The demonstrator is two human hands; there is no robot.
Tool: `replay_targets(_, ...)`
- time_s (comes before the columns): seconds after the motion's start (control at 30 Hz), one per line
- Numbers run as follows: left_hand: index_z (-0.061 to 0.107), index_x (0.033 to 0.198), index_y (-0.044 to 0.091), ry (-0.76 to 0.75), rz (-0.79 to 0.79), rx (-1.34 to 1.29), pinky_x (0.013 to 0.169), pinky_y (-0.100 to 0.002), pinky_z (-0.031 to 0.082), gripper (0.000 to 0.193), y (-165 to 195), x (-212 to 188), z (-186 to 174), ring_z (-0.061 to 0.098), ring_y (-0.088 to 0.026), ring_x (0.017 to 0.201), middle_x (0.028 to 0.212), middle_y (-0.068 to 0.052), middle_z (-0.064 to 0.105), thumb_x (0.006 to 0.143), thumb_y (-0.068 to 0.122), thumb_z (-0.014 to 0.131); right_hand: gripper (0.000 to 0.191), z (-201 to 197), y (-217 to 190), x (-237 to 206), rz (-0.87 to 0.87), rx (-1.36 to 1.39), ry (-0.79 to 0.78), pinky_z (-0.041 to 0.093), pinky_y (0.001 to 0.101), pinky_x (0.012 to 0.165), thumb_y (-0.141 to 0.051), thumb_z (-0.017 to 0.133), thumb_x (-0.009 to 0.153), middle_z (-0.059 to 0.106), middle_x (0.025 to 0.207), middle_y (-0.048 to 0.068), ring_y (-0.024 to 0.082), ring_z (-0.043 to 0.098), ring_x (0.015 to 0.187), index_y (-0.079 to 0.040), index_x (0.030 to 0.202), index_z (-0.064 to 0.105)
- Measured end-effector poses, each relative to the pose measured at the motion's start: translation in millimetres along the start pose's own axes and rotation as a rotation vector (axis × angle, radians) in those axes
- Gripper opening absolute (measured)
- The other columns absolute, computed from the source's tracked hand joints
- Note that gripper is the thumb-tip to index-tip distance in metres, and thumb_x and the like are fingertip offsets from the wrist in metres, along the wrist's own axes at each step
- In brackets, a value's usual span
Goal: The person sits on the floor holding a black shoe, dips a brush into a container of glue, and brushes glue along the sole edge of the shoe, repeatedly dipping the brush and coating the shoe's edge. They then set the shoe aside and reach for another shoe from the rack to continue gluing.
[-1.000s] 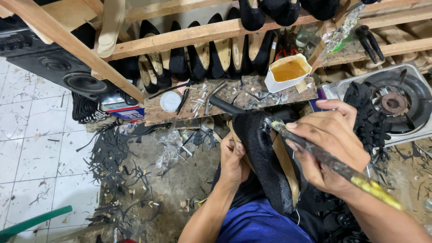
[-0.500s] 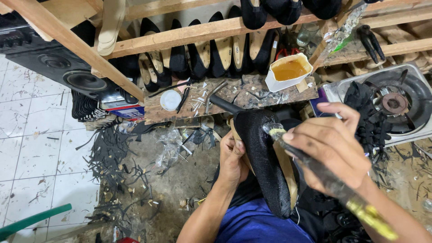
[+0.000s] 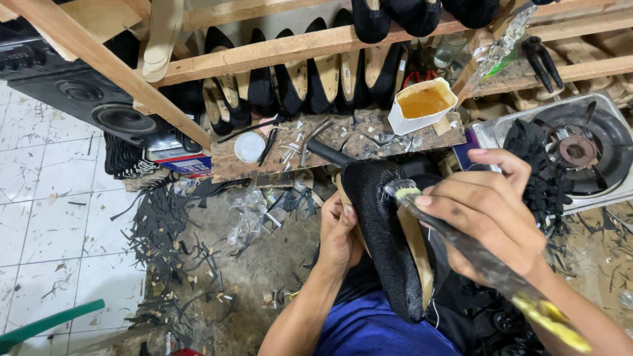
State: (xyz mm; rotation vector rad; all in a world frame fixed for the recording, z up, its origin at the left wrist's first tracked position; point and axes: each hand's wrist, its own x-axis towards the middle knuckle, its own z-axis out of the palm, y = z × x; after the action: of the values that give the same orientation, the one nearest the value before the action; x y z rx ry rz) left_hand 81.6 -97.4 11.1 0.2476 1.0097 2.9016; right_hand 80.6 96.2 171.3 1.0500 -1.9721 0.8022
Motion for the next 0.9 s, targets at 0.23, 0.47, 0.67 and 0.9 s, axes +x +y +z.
replay_targets(0.23, 0.061, 0.129, -0.006, 0.028, -0.05, -0.005, 0.091, -0.032, 0.057, 0.055, -5, 5, -12, 0.07, -0.019, 0.102, 0.116, -0.011, 0.072, 0.098, 0.036, 0.078, 0.024, -5, -2, 1, 0.077, -0.02, -0.031, 0.045, 0.0543, 0.106, -0.003, 0.073, 0.081, 0.071, 0.1, 0.011, 0.027, 0.069, 0.095, 0.0, 0.105, 0.071)
replay_targets(0.47, 0.065, 0.128, -0.001, -0.118, -0.202, -0.217, 0.095, -0.039, 0.059, 0.055, -25, 31, -58, 0.072, -0.022, 0.104, 0.118, -0.012, 0.073, 0.092, 0.04, 0.077, 0.023, -18, -6, -21, 0.44, 0.362, 0.055, 0.048, 0.0519, 0.114, -0.004, 0.067, 0.084, 0.072, 0.101, 0.009, 0.02, 0.071, 0.097, -0.004, 0.107, 0.07)
replay_targets(0.67, 0.066, 0.126, -0.001, -0.004, -0.389, -0.254, 0.092, -0.04, 0.061, 0.058, -37, 28, -82, 0.072, -0.027, 0.101, 0.117, -0.016, 0.072, 0.089, 0.043, 0.074, 0.02, -9, -7, -55, 0.507, 0.582, 0.405, 0.051, 0.0487, 0.109, -0.005, 0.068, 0.092, 0.069, 0.103, 0.01, 0.021, 0.07, 0.096, -0.002, 0.112, 0.066)
replay_targets(0.9, 0.064, 0.119, -0.003, -0.23, -0.446, -0.536, 0.079, -0.036, 0.06, 0.055, -33, 32, -66, 0.07, -0.026, 0.093, 0.107, -0.014, 0.069, 0.095, 0.046, 0.072, 0.018, -2, -10, -67, 0.505, 0.616, 0.47, 0.055, 0.045, 0.103, -0.006, 0.068, 0.102, 0.066, 0.106, 0.013, 0.021, 0.068, 0.096, 0.0, 0.118, 0.062)
